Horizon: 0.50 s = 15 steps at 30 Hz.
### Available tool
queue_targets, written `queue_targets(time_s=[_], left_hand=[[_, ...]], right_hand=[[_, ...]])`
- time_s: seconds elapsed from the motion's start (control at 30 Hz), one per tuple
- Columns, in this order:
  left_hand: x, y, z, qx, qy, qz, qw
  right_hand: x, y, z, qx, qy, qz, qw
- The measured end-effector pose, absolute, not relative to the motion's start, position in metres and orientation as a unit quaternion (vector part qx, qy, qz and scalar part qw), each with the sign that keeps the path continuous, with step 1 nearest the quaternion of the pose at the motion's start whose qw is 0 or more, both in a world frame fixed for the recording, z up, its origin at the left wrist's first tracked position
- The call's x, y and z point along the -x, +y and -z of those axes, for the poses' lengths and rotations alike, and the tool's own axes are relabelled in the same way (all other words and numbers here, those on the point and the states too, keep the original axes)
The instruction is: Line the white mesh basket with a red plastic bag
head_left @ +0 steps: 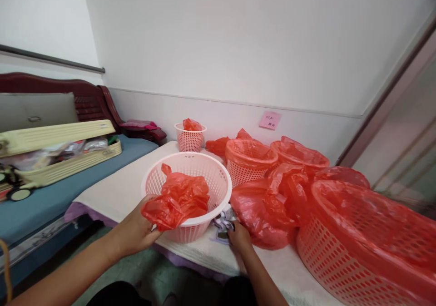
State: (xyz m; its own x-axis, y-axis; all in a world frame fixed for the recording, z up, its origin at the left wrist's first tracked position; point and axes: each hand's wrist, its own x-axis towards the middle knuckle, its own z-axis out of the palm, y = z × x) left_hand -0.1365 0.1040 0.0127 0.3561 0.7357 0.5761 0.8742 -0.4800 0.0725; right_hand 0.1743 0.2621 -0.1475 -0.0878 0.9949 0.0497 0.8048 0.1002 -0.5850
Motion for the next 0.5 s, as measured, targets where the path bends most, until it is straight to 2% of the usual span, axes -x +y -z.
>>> queue_targets(time_s=[0.17, 0.27, 0.37, 0.43, 0.5], left_hand=[[0.125, 0.124, -0.027, 0.824, -0.506, 0.23, 0.11], [0.117, 0.136, -0.03, 0.829, -0.496, 0.227, 0.122], [0.112, 0.141, -0.028, 0.83, -0.491, 0.226, 0.136], [0.11, 0.141, -0.025, 0.834, -0.483, 0.223, 0.143], [0.108, 0.14, -0.024, 0.837, -0.475, 0.224, 0.153]], right_hand=[[-0.197, 0.272, 0.104, 0.595, -0.682, -0.238, 0.352], [-0.186, 0.265, 0.047, 0.554, -0.676, -0.225, 0.432], [-0.148, 0.244, -0.017, 0.421, -0.716, -0.252, 0.497], [-0.117, 0.227, -0.049, 0.371, -0.755, -0.261, 0.473], [-0.087, 0.214, -0.068, 0.349, -0.815, -0.222, 0.407]])
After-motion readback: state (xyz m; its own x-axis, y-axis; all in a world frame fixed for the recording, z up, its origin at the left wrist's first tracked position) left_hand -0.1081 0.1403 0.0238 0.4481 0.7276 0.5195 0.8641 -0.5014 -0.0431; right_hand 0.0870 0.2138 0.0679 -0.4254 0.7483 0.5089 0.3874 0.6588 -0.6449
